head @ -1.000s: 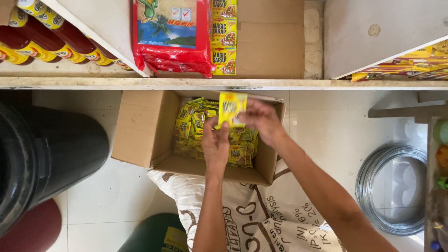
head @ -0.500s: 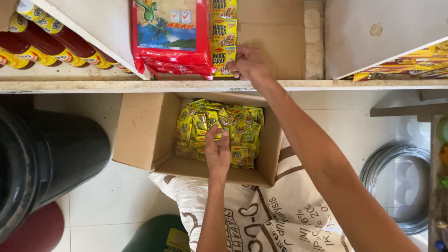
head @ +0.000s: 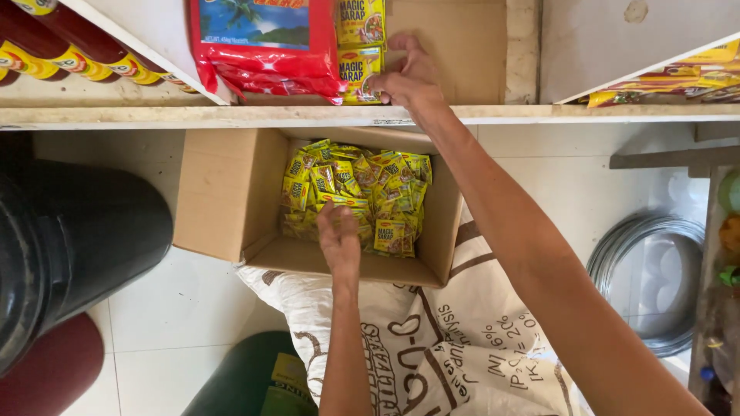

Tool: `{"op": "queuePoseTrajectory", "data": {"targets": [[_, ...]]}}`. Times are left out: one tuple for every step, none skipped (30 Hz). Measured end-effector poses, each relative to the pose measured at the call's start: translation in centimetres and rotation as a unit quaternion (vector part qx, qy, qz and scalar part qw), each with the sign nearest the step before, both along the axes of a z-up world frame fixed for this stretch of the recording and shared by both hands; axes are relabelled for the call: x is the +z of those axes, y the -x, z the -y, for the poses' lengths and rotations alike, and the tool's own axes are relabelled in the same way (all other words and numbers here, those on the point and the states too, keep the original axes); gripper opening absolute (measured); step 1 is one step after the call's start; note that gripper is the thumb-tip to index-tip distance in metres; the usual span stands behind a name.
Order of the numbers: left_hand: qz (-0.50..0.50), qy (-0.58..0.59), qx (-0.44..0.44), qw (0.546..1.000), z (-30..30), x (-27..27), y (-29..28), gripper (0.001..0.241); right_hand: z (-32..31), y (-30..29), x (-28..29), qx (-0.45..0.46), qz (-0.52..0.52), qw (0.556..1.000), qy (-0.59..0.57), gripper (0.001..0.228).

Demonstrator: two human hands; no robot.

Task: Stocking seasoning packets from a cardboard box onto a store shelf.

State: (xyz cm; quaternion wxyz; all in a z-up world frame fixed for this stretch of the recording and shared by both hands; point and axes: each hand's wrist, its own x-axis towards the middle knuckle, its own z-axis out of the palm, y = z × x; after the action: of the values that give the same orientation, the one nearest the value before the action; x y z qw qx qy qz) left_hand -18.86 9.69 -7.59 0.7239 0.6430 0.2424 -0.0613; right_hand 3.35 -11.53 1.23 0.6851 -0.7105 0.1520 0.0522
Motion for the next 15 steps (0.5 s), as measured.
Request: {"op": "queuePoseTrajectory", "data": {"targets": [[-0.001, 0.0, 0.0, 1.0, -0.2, -0.4, 0.3, 0.054, -0.2, 0.1, 0.1, 0.0, -0.001, 1.0, 0.0, 0.071], [-0.007, 0.001, 0.018, 1.0, -0.5, -0.7, 0.5, 0.053, -0.5, 0.3, 0.2, -0.027, 0.006, 0.999, 0.017, 0.071], [-0.011, 0.003, 0.036, 0.999, -0.7, -1.0, 0.8, 0.053, -0.7, 0.4, 0.4, -0.054, 0.014, 0.998, 0.035, 0.071], [-0.012, 0.003, 0.036, 0.999, -0.9, -1.7, 0.8, 0.053, -0.5, 1.0, -0.4, -0.054, 0.013, 0.998, 0.035, 0.071], [-0.019, 0.006, 0.042, 0.999, -1.1, -2.4, 1.1, 0.054, -0.3, 1.7, -1.1, -0.051, 0.104, 0.993, -0.034, 0.063], [-0.026, 0.008, 0.048, 0.998, -1.3, -3.1, 1.3, 0.056, -0.1, 2.4, -1.9, -0.045, 0.193, 0.975, -0.103, 0.054], [-0.028, 0.009, 0.047, 0.998, -1.3, -2.4, 1.2, 0.056, -0.2, 3.8, -0.9, -0.046, 0.192, 0.975, -0.101, 0.054], [-0.04, 0.027, 0.043, 0.998, -1.3, -1.6, 1.2, 0.055, -0.4, 5.3, 0.2, -0.071, 0.213, 0.965, -0.137, 0.045], [-0.051, 0.043, 0.042, 0.997, -1.5, -0.9, 0.9, 0.054, -0.7, 6.4, 1.3, -0.093, 0.234, 0.952, -0.175, 0.036], [-0.051, 0.043, 0.043, 0.997, -1.7, -0.8, 0.7, 0.054, -0.9, 8.4, 1.2, -0.092, 0.234, 0.952, -0.176, 0.036], [-0.05, 0.047, 0.049, 0.996, -1.7, -0.9, 0.7, 0.053, -1.0, 10.5, 1.0, -0.097, 0.226, 0.954, -0.175, 0.025], [-0.048, 0.052, 0.055, 0.996, -1.7, -0.9, 0.7, 0.052, -1.1, 12.6, 0.9, -0.102, 0.218, 0.955, -0.174, 0.015], [-0.048, 0.052, 0.055, 0.996, -1.5, -0.7, 0.7, 0.052, -1.3, 13.9, -1.4, -0.101, 0.218, 0.955, -0.174, 0.015], [-0.052, 0.046, 0.052, 0.996, -1.3, -0.5, 0.7, 0.052, -1.5, 15.2, -3.7, -0.138, 0.112, 0.969, -0.17, 0.014], [-0.056, 0.038, 0.05, 0.996, -1.3, -0.3, 0.6, 0.053, -1.9, 16.4, -6.0, -0.174, 0.005, 0.971, -0.165, 0.013]]}}
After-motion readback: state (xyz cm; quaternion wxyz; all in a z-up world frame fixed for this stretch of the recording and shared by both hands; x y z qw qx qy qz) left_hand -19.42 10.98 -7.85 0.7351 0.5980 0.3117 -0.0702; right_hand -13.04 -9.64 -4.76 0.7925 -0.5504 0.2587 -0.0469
